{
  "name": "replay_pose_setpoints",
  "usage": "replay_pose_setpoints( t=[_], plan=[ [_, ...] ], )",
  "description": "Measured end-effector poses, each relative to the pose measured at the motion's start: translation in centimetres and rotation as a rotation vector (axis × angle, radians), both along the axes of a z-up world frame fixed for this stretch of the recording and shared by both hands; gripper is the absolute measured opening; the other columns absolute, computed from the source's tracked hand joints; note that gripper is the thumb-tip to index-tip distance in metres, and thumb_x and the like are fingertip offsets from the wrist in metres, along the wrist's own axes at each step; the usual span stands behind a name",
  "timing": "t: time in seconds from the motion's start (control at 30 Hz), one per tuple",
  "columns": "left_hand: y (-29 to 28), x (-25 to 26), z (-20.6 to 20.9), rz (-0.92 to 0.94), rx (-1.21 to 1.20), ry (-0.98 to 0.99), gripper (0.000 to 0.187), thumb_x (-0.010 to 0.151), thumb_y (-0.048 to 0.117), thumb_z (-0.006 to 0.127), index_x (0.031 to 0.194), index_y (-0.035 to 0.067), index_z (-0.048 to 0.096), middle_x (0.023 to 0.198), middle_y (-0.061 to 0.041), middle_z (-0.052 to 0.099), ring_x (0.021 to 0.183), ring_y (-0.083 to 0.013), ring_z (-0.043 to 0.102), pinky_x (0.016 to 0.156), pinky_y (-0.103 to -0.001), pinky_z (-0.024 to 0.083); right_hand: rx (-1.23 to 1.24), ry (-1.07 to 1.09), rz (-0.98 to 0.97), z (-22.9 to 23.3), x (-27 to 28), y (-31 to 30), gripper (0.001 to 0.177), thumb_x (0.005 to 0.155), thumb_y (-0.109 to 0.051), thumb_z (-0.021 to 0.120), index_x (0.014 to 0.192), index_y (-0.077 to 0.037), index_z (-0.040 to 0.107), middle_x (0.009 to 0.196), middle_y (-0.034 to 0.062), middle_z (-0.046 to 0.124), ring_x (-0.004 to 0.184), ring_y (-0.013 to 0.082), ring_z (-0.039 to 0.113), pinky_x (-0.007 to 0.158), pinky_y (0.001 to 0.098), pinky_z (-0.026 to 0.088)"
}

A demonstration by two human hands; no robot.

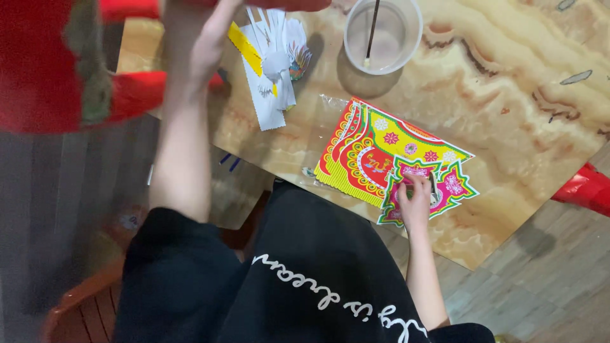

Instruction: Applying paper eyes and decorative stickers to a red paper-mache horse model using glue and a brush.

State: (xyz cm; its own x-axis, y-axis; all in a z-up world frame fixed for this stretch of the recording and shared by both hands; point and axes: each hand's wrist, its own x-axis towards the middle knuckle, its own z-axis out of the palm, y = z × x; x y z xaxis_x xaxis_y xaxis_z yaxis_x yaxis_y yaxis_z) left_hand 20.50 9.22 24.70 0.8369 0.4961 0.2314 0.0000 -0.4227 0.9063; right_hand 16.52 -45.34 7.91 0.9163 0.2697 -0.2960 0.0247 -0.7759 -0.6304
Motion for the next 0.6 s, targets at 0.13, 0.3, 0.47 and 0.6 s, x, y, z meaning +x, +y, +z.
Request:
replay_pose_setpoints(
  t=[0.13, 0.3, 0.47, 0.6],
  plan=[
    [-1.5, -3.3, 8.3, 0.044, 0.094, 0.129, 0.025, 0.102, 0.021, 0.077, 0.112, -0.001, 0.069, 0.105, -0.006, 0.074, 0.099, -0.0208, 0.072, 0.089, -0.033, 0.054, 0.032, 0.048, 0.012, 0.1, 0.2, 0.2, 0.027, 0.097, -0.008, 0.067, 0.123, -0.003, 0.067, 0.123, 0.0162, 0.058, 0.1, 0.0248, 0.069, 0.089, 0.0369, 0.055],
    [1.6, -6.3, 15.7, -0.639, -0.102, -0.04, 0.019, 0.098, -0.001, 0.074, 0.106, 0.009, 0.06, 0.109, -0.002, 0.069, 0.112, -0.0163, 0.07, 0.104, -0.036, 0.061, 0.065, 0.122, 0.027, 0.4, 1.1, 0.9, 0.026, 0.098, -0.01, 0.066, 0.122, -0.003, 0.065, 0.125, 0.0159, 0.057, 0.098, 0.0241, 0.07, 0.088, 0.036, 0.057],
    [-2.0, -4.2, 26.3, -0.904, 0.134, -0.011, 0.021, 0.081, 0.003, 0.074, 0.089, 0.011, 0.057, 0.094, -0.006, 0.064, 0.098, -0.0205, 0.068, 0.093, -0.039, 0.059, 0.132, 0.045, 0.07, 1.5, 3.4, 2.5, 0.026, 0.097, -0.01, 0.067, 0.122, -0.003, 0.066, 0.124, 0.0163, 0.056, 0.099, 0.025, 0.069, 0.089, 0.0359, 0.056],
    [-8.0, 0.9, 28.0, -1.159, 0.143, 0.016, 0.017, 0.083, 0.008, 0.076, 0.088, 0.011, 0.06, 0.087, -0.004, 0.064, 0.085, -0.0179, 0.066, 0.079, -0.033, 0.056, 0.231, -0.241, 0.158, 8.3, 8.5, 3.8, 0.02, 0.103, -0.011, 0.069, 0.121, -0.003, 0.066, 0.128, 0.0138, 0.058, 0.118, 0.0251, 0.064, 0.1, 0.0361, 0.054]
  ],
)
